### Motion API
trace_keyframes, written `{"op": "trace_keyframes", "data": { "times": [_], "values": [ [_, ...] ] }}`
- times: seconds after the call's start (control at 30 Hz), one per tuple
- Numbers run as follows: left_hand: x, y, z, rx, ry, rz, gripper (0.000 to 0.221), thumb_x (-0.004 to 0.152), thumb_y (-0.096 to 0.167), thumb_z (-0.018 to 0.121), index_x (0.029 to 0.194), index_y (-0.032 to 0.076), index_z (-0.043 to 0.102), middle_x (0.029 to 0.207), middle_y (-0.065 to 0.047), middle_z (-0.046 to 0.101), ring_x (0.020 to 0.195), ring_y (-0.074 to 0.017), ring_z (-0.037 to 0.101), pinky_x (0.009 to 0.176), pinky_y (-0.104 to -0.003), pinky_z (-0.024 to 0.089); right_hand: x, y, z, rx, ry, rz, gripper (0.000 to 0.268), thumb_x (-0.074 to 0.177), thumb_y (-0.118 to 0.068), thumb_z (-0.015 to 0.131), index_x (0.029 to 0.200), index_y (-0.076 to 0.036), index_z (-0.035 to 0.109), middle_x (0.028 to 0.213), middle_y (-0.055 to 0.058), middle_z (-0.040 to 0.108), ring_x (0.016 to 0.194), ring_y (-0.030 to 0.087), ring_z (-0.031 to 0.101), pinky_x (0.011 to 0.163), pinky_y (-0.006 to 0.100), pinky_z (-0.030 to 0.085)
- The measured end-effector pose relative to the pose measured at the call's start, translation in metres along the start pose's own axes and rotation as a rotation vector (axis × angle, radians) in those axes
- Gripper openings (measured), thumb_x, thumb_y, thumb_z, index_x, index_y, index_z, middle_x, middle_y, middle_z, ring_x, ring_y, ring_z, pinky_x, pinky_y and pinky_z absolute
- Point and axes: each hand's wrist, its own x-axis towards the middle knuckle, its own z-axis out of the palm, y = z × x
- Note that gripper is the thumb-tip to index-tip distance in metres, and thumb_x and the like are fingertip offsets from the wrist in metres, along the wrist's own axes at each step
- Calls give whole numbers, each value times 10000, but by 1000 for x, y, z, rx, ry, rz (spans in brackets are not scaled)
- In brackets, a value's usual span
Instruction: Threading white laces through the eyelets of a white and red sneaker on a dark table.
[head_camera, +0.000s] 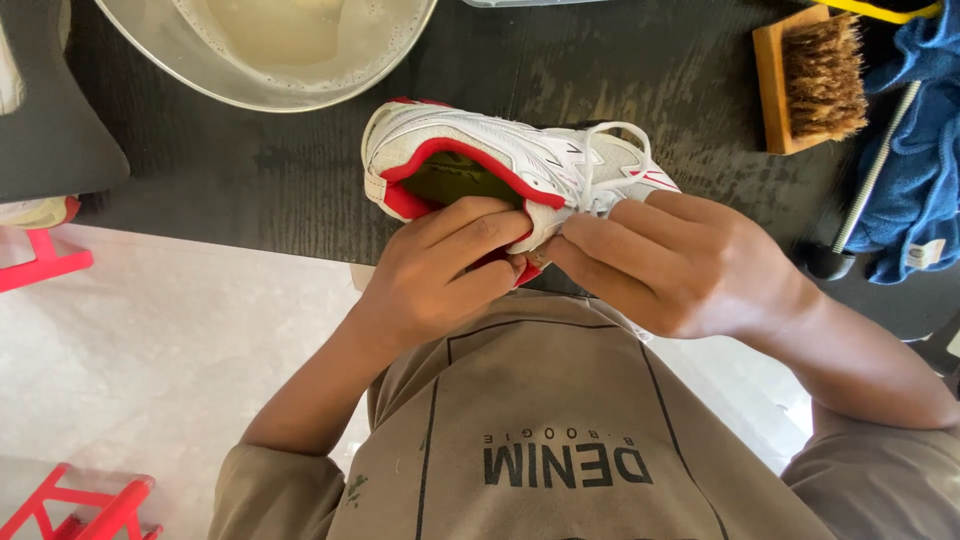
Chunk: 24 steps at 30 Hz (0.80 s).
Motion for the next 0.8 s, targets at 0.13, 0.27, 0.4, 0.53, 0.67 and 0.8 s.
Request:
{"op": "trace_keyframes", "data": {
  "times": [0.13,0.27,0.4,0.53,0.67,0.8],
  "values": [
    [1,0,-1,11,24,10,335,935,-152,710,757,2,471,987,-161,632,832,-280,643,539,-309,466,1,0,7,-13,60,-5,61,1025,-23,680,1002,-20,737,979,75,651,609,149,451,507,277,375],
    [4,-1,-2,-14,3,11,312,988,-115,639,755,-10,460,988,-185,620,841,-303,630,571,-326,477,3,2,7,-76,51,-12,49,1042,-41,696,1021,-21,735,999,45,618,632,146,411,507,277,366],
    [10,-1,-12,-94,-57,6,285,985,-161,655,795,-48,474,1008,-226,605,867,-353,614,649,-363,512,3,9,11,-48,66,-36,65,1016,-31,749,990,-91,755,1024,15,648,642,130,454,499,257,363],
    [15,-5,-21,-169,-209,-23,146,1012,-153,526,890,-73,511,1042,-246,585,940,-385,575,835,-433,528,-4,12,27,336,113,96,66,1037,0,654,1028,12,718,956,106,641,660,231,548,513,347,420],
    [15,-2,-20,-94,-204,-11,143,1032,-125,493,909,-66,536,1032,-228,583,934,-372,581,855,-435,533,-7,11,31,428,136,166,178,1063,17,529,1061,-4,707,947,132,608,654,260,543,540,368,437],
    [12,-2,-12,-11,-170,20,132,1034,-95,548,908,-60,565,1011,-216,617,917,-359,617,851,-426,570,-5,11,30,457,122,198,186,1057,54,530,1030,-17,699,929,113,579,647,245,509,536,355,406]
  ]
}}
